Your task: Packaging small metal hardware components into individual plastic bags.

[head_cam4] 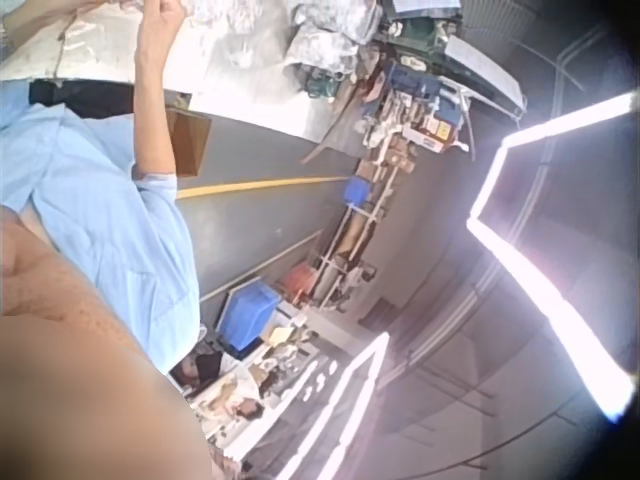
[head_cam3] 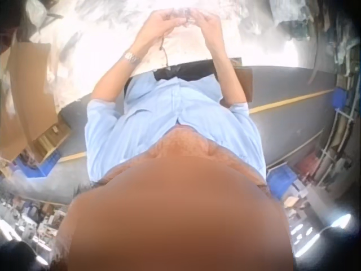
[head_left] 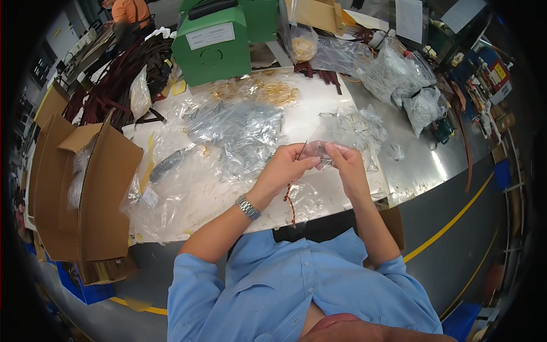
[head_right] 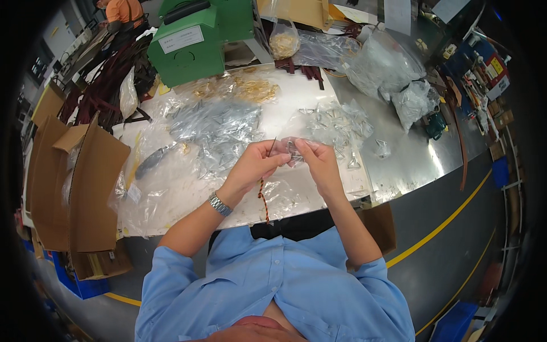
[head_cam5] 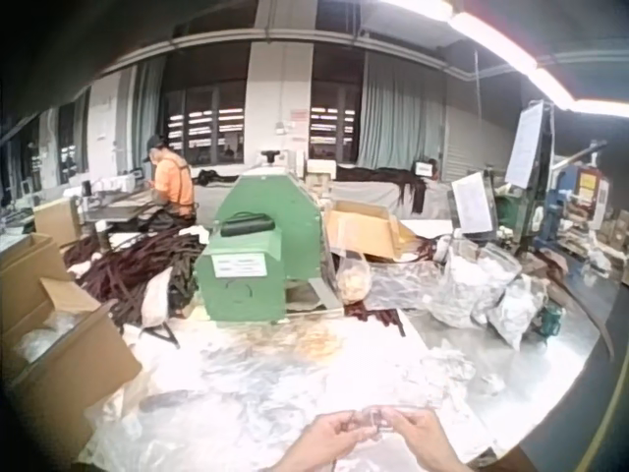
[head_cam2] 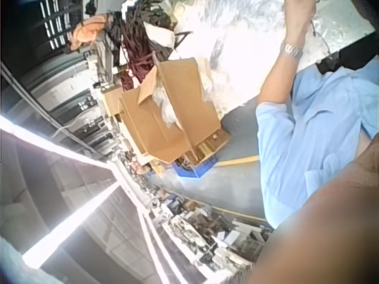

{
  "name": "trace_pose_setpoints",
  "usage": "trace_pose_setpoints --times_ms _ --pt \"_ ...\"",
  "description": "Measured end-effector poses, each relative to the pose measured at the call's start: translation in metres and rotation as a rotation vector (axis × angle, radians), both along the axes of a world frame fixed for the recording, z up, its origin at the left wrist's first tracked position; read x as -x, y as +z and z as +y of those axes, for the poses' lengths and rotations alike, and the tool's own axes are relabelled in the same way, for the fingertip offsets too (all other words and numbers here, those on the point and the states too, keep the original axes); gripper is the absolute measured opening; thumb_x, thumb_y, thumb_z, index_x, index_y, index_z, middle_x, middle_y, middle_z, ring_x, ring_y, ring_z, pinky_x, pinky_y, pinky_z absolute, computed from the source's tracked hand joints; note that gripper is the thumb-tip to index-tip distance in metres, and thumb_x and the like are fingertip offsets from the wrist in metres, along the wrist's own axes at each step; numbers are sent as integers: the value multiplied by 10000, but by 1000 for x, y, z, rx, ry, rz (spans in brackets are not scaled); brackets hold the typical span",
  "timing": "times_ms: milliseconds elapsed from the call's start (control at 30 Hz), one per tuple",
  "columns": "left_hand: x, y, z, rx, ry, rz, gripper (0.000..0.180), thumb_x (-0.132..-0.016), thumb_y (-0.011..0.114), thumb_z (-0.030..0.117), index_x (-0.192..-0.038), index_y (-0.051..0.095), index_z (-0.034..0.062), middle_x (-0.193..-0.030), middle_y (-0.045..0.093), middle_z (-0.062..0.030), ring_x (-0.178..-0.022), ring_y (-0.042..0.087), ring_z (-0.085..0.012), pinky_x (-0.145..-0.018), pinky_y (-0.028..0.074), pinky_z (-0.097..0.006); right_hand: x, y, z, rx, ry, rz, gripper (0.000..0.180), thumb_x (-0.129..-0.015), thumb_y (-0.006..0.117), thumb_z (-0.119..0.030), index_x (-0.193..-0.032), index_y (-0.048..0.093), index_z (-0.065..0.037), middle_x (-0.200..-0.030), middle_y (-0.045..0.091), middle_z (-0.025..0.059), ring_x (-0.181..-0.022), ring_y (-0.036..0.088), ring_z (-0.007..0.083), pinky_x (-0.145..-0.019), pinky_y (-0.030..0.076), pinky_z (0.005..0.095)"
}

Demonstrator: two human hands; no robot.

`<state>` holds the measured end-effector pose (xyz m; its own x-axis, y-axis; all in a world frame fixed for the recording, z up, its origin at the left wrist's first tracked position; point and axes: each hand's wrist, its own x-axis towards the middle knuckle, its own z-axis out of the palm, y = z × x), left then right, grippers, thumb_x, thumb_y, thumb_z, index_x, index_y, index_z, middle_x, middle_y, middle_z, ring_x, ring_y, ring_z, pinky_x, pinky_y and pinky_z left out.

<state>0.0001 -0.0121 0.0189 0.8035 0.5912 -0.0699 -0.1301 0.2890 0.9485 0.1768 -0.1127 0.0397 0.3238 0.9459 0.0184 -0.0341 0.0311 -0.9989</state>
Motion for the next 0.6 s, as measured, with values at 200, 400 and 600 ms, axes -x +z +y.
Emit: trace_pose_setpoints --times_ms 200,400,600 --pt "6 3 10 -33 -128 100 151 -988 739 148 -1083 713 33 -938 756 -38 -549 404 3 -479 298 -183 -11 -10 7 -16 -80 280 393 -1089 593 -311 -1164 723 52 -1162 771 165 -1020 752 216 -969 575 349" --pt "9 13 8 160 -20 -61 132 -986 738 134 -1068 714 33 -832 717 -4 -531 409 8 -464 290 -188 -13 -8 6 -35 -124 349 429 -1092 586 -354 -1169 701 52 -1146 770 204 -1044 770 273 -961 597 370" --pt "5 15 3 -29 150 -35 124 -1019 694 127 -1081 689 19 -869 754 -53 -515 406 8 -460 286 -170 -5 -11 8 -14 -124 397 450 -1089 597 -381 -1159 703 50 -1093 779 181 -988 777 243 -929 615 355"
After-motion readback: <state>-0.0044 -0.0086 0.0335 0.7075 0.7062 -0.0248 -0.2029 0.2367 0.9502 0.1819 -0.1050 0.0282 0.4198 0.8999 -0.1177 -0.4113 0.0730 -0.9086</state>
